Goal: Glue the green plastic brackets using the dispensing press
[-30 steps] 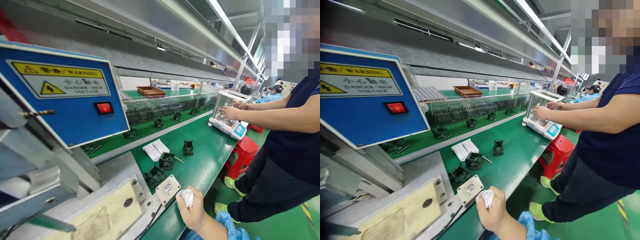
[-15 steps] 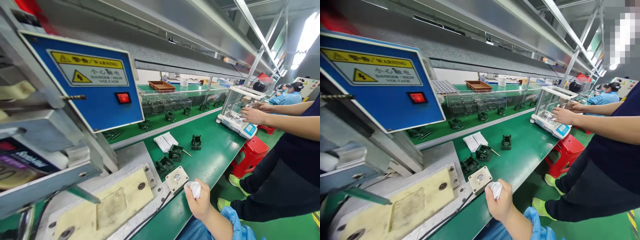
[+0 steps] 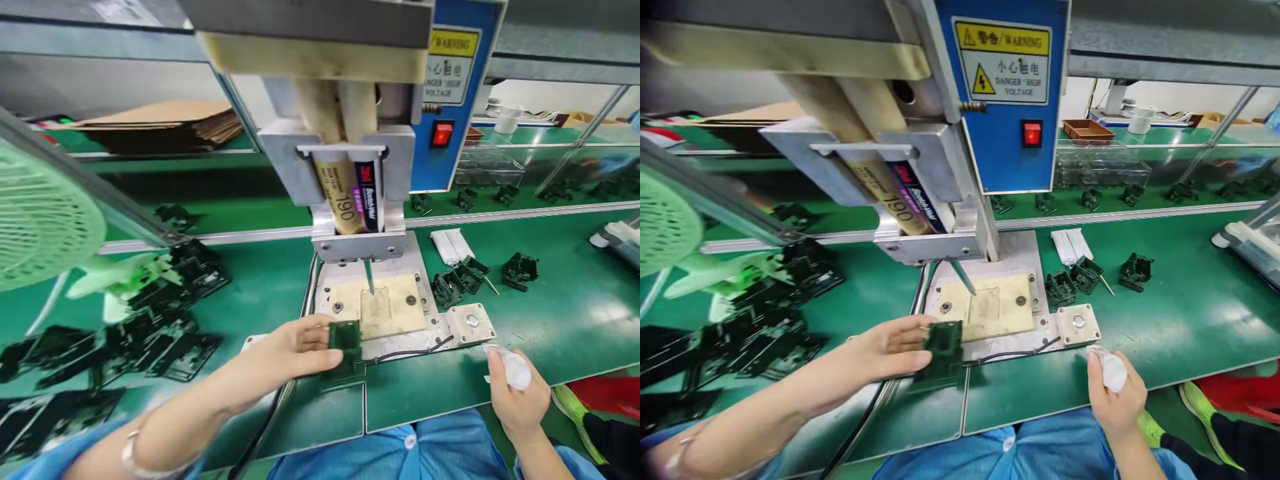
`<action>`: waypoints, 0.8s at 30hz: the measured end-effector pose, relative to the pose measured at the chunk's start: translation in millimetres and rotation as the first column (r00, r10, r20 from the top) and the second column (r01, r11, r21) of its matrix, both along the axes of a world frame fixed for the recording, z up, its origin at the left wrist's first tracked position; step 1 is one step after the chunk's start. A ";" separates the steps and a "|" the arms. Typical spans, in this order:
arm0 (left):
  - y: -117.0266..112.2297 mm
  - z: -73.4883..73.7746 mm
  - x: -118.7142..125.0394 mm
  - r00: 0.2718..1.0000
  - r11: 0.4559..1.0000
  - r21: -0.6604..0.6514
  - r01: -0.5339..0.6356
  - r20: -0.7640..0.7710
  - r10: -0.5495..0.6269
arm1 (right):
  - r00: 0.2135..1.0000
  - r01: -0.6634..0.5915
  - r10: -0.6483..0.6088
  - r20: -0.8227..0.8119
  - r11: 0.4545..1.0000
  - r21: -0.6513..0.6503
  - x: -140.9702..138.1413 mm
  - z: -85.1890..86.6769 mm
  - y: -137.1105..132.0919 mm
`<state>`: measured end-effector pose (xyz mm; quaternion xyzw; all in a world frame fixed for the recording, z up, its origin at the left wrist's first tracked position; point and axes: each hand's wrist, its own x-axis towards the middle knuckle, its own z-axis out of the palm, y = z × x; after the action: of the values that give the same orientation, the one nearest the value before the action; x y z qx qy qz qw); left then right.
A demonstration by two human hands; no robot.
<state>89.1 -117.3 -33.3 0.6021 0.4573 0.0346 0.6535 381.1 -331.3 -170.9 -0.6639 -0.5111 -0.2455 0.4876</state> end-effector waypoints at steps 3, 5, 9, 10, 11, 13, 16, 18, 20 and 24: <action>-1.5 -8.6 29.3 0.992 0.999 -0.050 0.004 0.127 0.003 | 1.000 0.018 -0.018 0.007 0.999 -0.028 2.6 -5.7 -4.1; 5.1 -11.1 41.5 0.985 0.999 -0.041 0.008 0.170 -0.001 | 0.999 0.025 -0.025 0.025 0.999 -0.029 3.9 -7.0 -5.6; 17.7 -13.4 49.1 0.978 0.997 -0.016 0.071 0.200 -0.067 | 1.000 -0.001 0.002 0.029 0.999 -0.038 2.7 -2.6 -5.0; 19.2 -13.3 49.2 0.978 0.998 -0.014 0.067 0.199 -0.063 | 0.999 -0.001 0.002 0.039 0.999 -0.039 1.9 -0.7 -4.5; 20.1 -12.9 49.0 0.978 0.998 -0.017 0.057 0.200 -0.052 | 0.999 0.000 0.002 0.048 0.999 -0.038 1.1 1.1 -3.9; 21.5 -11.1 48.3 0.977 0.999 -0.039 0.024 0.212 -0.015 | 0.999 0.000 0.002 0.049 0.999 -0.040 -0.4 4.3 -2.8; 25.3 -9.6 47.5 0.976 0.999 -0.043 -0.033 0.215 0.041 | 1.000 -0.019 0.020 0.024 0.999 -0.033 -1.8 8.0 -0.9; 29.2 -12.4 47.3 0.975 0.998 -0.002 -0.058 0.216 0.057 | 0.999 -0.028 0.029 0.016 0.999 -0.028 -2.1 9.8 0.6; 32.6 -18.7 48.2 0.967 0.997 0.067 -0.044 0.252 0.026 | 1.000 -0.023 0.024 0.013 0.999 -0.034 -2.0 10.4 1.5; 34.4 -32.3 52.3 0.934 0.945 0.324 0.054 0.318 -0.162 | 1.000 -0.016 0.015 -0.004 0.999 -0.051 -0.4 6.4 -2.0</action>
<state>141.5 -83.0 -65.6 0.7065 0.2923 0.1730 0.6208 380.7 -333.4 -164.5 -0.6726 -0.5215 -0.2274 0.4733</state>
